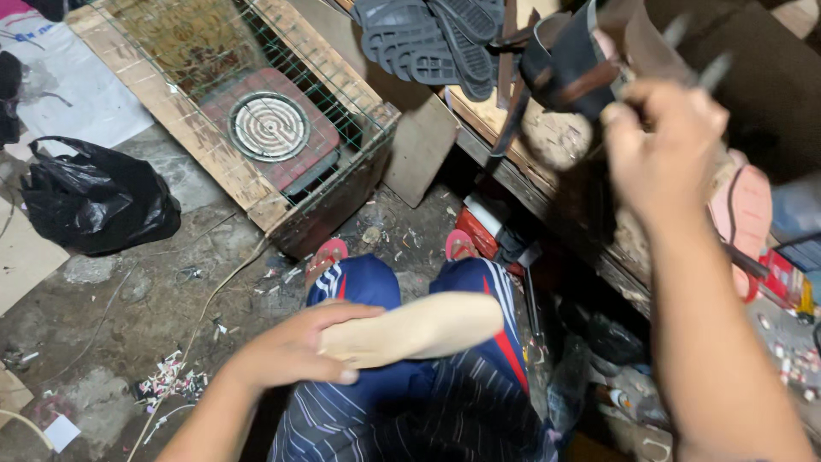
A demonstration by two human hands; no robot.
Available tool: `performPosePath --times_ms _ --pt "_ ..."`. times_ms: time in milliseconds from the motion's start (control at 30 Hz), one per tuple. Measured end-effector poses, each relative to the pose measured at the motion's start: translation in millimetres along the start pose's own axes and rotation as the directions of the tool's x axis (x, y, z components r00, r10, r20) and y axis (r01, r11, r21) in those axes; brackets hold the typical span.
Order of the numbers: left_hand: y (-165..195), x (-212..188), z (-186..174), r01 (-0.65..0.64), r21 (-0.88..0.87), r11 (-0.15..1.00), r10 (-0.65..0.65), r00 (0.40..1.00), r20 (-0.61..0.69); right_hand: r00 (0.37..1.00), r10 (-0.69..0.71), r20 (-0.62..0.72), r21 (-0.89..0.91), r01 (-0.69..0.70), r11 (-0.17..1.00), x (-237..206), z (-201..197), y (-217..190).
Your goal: The person sits on the floor assembling a slipper on a wooden last. They use pincers to grip and pull the upper over the last edge, press the insole into place, hammer the sole and upper with a small hammer, then pull the last out of the finished slipper and set it aside.
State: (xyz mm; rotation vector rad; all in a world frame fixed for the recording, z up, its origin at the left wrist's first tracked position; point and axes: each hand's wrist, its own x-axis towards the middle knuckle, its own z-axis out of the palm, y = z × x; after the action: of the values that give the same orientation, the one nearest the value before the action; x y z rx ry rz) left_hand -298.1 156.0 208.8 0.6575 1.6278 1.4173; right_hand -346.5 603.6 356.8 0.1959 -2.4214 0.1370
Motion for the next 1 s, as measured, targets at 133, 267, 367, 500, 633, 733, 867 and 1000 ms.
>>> performPosePath --times_ms 133,267,367,500,633,733,867,1000 --pt "16 29 19 -0.043 0.427 0.903 0.038 0.999 0.02 0.993 -0.087 0.074 0.141 0.076 0.987 -64 -26 -63" --pt "29 30 29 -0.2 0.489 0.849 0.288 0.951 -0.111 0.98 -0.137 0.143 0.296 0.089 0.951 -100 -34 -120" --pt "49 29 63 -0.222 0.631 0.743 0.55 0.741 -0.386 0.972 -0.105 0.21 0.44 0.003 0.898 -107 -35 -152" --pt "82 31 84 -0.058 0.974 0.221 0.804 0.576 -0.148 0.953 -0.144 0.266 0.629 -0.058 0.775 -104 -38 -168" --pt "105 30 72 -0.049 0.939 0.342 0.808 0.525 -0.267 0.967 -0.176 0.185 0.729 -0.015 0.685 -103 -43 -149" --pt "111 22 67 -0.203 0.603 0.771 0.636 0.255 -0.728 0.961 0.182 0.207 0.729 -0.276 0.626 -106 -36 -119" --pt "107 3 49 -0.514 -0.023 0.857 0.217 0.401 -0.89 0.826 0.316 0.467 0.827 -0.534 0.174 -119 -7 -83" --pt "87 3 49 -0.399 -0.45 0.799 -0.074 0.677 -0.732 0.736 0.189 0.65 0.759 -0.618 -0.205 -152 17 -87"
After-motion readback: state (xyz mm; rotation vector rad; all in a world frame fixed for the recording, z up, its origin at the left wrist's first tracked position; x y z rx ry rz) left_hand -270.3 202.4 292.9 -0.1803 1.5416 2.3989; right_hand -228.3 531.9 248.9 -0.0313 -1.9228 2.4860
